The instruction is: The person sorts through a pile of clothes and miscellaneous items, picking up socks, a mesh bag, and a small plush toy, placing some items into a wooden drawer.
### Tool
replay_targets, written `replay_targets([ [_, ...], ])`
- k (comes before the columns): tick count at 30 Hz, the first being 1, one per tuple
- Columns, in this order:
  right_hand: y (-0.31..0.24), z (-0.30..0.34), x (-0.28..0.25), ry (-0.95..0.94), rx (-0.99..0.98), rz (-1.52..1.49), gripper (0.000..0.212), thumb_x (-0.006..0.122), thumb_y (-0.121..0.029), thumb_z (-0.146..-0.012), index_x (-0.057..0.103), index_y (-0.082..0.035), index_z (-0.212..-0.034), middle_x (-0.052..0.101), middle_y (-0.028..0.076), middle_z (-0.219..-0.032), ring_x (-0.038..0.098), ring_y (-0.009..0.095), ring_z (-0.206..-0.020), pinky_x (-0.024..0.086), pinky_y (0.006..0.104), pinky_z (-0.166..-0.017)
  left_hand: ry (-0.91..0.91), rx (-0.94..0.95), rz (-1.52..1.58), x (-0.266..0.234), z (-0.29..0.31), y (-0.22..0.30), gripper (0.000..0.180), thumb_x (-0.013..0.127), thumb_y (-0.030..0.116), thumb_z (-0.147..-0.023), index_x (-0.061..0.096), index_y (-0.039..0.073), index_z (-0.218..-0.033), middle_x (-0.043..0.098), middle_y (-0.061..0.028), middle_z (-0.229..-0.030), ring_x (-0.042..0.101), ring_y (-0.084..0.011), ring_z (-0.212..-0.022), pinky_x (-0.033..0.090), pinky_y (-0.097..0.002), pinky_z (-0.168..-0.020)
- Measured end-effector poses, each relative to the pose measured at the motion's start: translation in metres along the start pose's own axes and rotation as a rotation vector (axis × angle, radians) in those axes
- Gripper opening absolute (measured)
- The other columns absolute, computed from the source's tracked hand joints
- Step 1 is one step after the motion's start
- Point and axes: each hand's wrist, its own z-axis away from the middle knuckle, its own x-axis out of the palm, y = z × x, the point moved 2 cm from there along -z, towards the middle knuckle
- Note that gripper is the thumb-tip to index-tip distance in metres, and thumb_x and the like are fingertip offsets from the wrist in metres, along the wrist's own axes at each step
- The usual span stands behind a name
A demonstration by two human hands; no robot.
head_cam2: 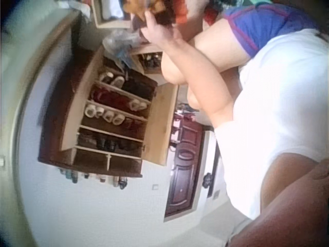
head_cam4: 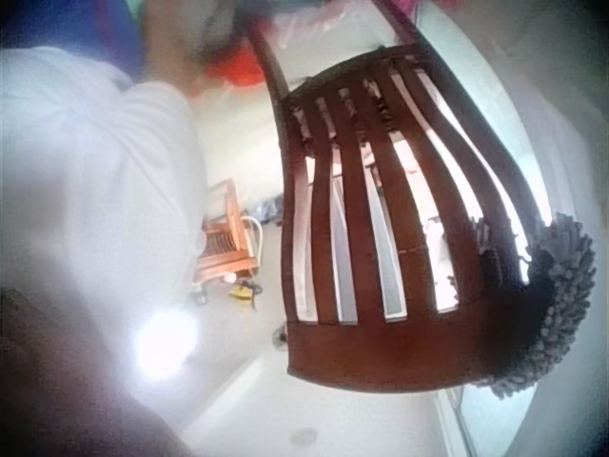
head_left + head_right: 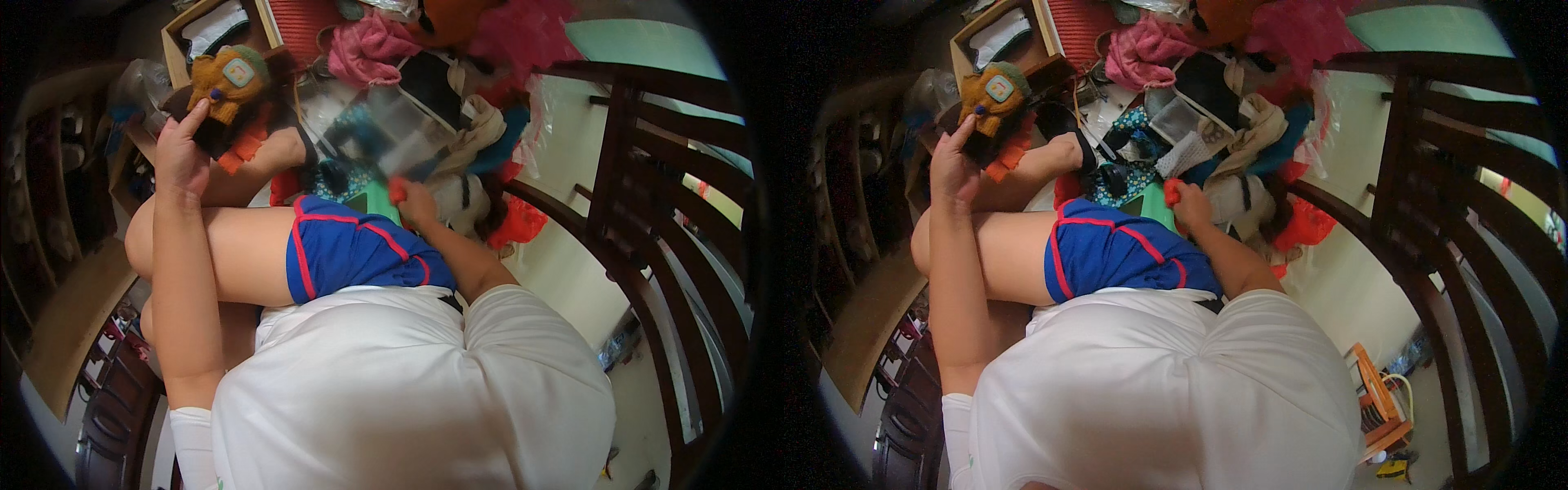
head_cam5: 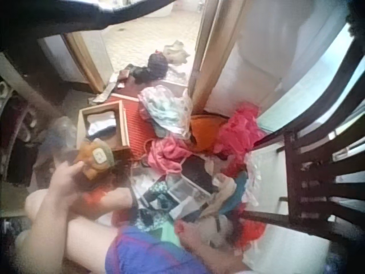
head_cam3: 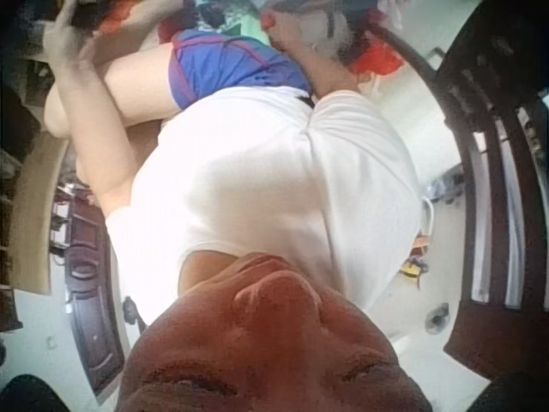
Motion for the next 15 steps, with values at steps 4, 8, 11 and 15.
replay_targets([
  [4,-0.009,0.006,-0.024,0.026,-0.043,-0.048,0.032,0.054,-0.008,-0.069,0.058,-0.010,-0.101,0.057,0.014,-0.096,0.054,0.036,-0.091,0.044,0.0444,-0.077,-0.011,-0.003,-0.019,0.001,0.003,0.003,0.026,0.055,0.006,-0.086,0.054,0.000,-0.111,0.060,-0.0085,-0.107,0.058,-0.0207,-0.098,0.047,-0.0332,-0.088],
  [8,0.060,0.007,-0.091,0.198,0.151,-0.068,0.045,0.052,-0.014,-0.067,0.057,-0.011,-0.112,0.059,0.016,-0.108,0.054,0.035,-0.101,0.043,0.0420,-0.087,0.049,-0.042,-0.057,-0.003,0.001,0.005,0.026,0.056,0.007,-0.086,0.054,0.000,-0.111,0.060,-0.0085,-0.109,0.058,-0.0208,-0.100,0.046,-0.0335,-0.089],
  [11,0.144,0.015,-0.148,0.238,0.335,0.039,0.050,0.050,-0.016,-0.069,0.055,-0.010,-0.118,0.057,0.021,-0.113,0.052,0.037,-0.106,0.041,0.0419,-0.092,0.054,-0.005,-0.054,0.002,-0.004,0.006,0.030,0.057,0.008,-0.086,0.051,-0.002,-0.114,0.058,-0.0110,-0.113,0.056,-0.0222,-0.104,0.045,-0.0350,-0.091],
  [15,0.169,0.026,-0.192,0.163,0.300,0.048,0.050,0.050,-0.015,-0.070,0.054,-0.009,-0.119,0.057,0.022,-0.112,0.053,0.037,-0.106,0.040,0.0434,-0.093,0.017,-0.007,-0.062,-0.008,-0.005,0.007,0.031,0.057,0.008,-0.086,0.051,-0.002,-0.115,0.058,-0.0110,-0.113,0.056,-0.0222,-0.104,0.045,-0.0347,-0.091],
])
